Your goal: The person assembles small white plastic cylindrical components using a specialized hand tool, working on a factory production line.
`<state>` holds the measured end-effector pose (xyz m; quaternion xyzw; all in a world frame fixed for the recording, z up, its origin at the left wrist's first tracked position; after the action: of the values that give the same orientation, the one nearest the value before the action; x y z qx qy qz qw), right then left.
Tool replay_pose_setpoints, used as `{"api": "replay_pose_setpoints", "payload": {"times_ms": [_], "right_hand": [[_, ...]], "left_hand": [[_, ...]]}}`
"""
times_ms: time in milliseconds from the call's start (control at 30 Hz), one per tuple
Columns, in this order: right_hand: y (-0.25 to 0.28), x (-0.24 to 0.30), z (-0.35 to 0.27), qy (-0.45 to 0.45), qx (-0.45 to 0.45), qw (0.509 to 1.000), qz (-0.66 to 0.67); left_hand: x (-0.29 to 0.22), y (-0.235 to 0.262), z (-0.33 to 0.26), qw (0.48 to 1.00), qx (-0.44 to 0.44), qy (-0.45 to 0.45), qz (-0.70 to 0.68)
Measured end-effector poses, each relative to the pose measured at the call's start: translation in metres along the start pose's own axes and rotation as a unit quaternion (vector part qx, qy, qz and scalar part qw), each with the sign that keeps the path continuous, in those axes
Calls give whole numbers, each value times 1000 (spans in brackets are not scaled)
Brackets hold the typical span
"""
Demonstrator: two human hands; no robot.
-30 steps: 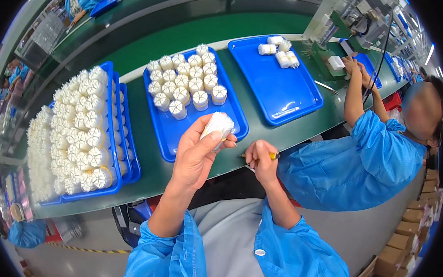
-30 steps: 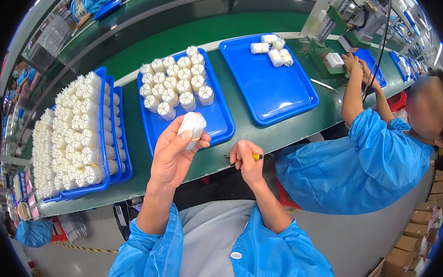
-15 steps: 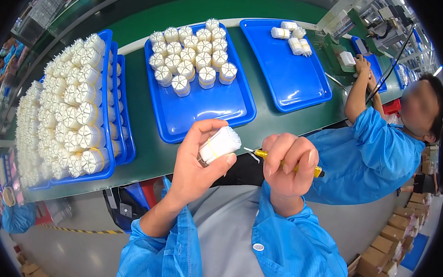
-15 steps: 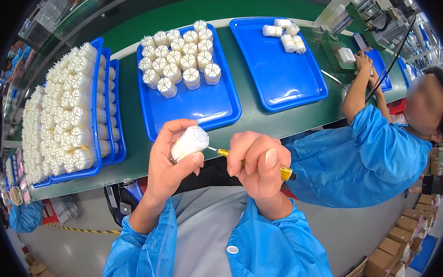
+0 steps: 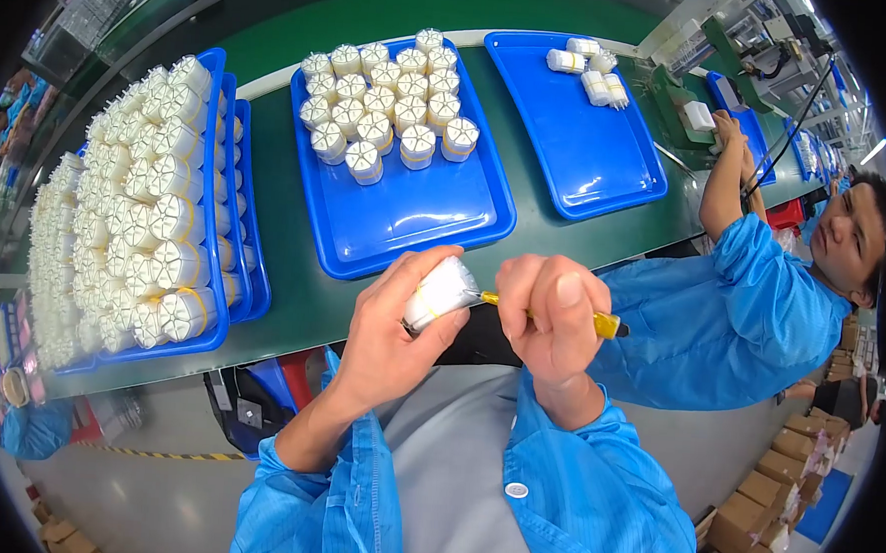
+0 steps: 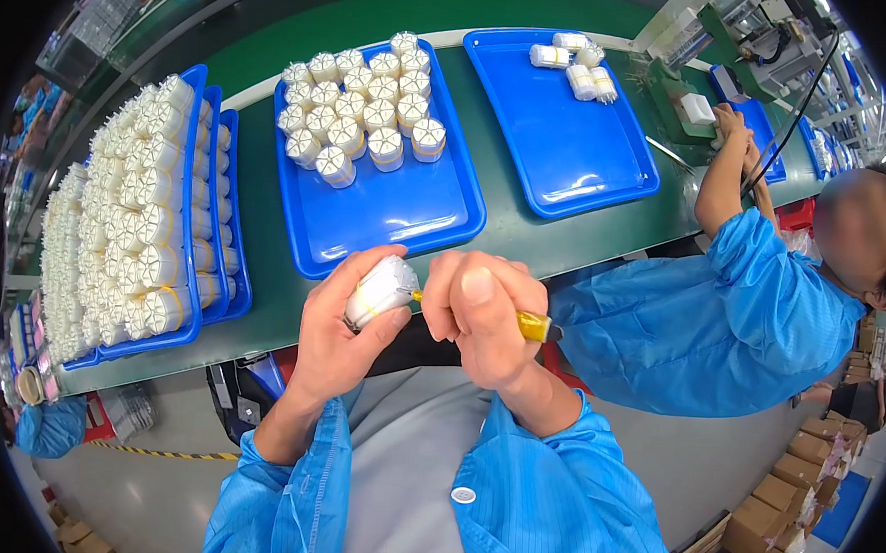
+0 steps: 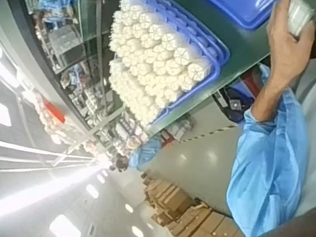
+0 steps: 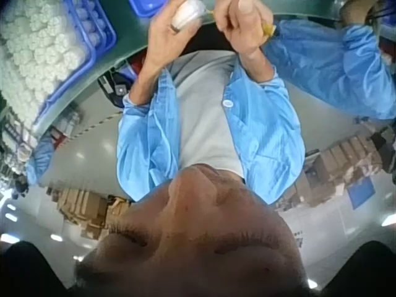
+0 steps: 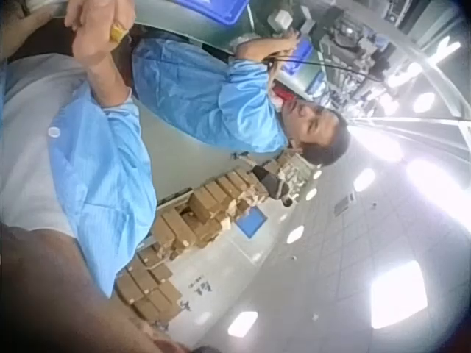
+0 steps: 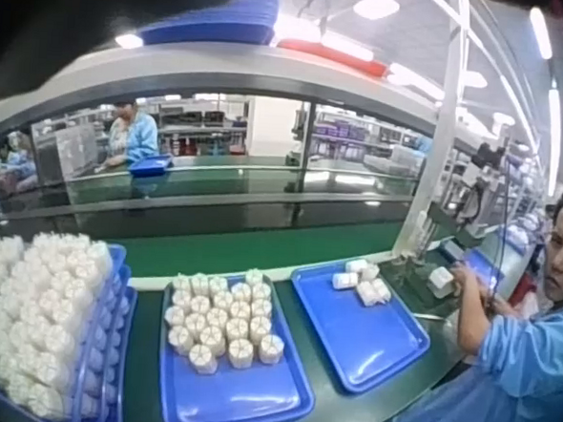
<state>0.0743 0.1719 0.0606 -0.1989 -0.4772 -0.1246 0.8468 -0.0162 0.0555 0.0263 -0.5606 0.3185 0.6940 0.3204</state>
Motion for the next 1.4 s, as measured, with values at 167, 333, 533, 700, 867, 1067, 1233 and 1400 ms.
{"api": "replay_pose_setpoints", "payload": {"times_ms": [167,333,533,700,867,1067,1233,1400], "right_hand": [[4,-13,3,-21,-53,994,98],[22,-6,-2,46,-105,980,163],[19,-10,-9,29,-98,986,134],[17,-9,-9,37,-88,987,130],[17,-10,-11,40,-81,987,130],[18,-10,-14,37,-81,988,127],[18,-9,-14,33,-83,988,126],[16,-7,-15,34,-76,988,128]], "left_hand": [[26,-3,-1,959,32,109,-258],[29,-9,-8,882,39,134,-451],[28,-10,-10,851,7,147,-504],[30,-5,-13,883,21,121,-453],[31,-7,-13,849,-27,136,-510],[30,-9,-13,848,10,106,-519],[31,-10,-15,846,31,109,-521],[25,-12,-13,835,30,99,-541]]}}
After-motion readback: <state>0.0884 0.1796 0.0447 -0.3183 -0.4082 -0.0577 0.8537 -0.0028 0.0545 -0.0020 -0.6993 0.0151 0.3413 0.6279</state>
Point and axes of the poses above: each hand's wrist, its own z-axis towards the middle knuckle, its own y-axis out of the back of the hand, x = y × z, the point moved 7 cm from there along z, towards the middle knuckle, and after that the axes turned 3 degrees about -z, right-handed, at the moved point
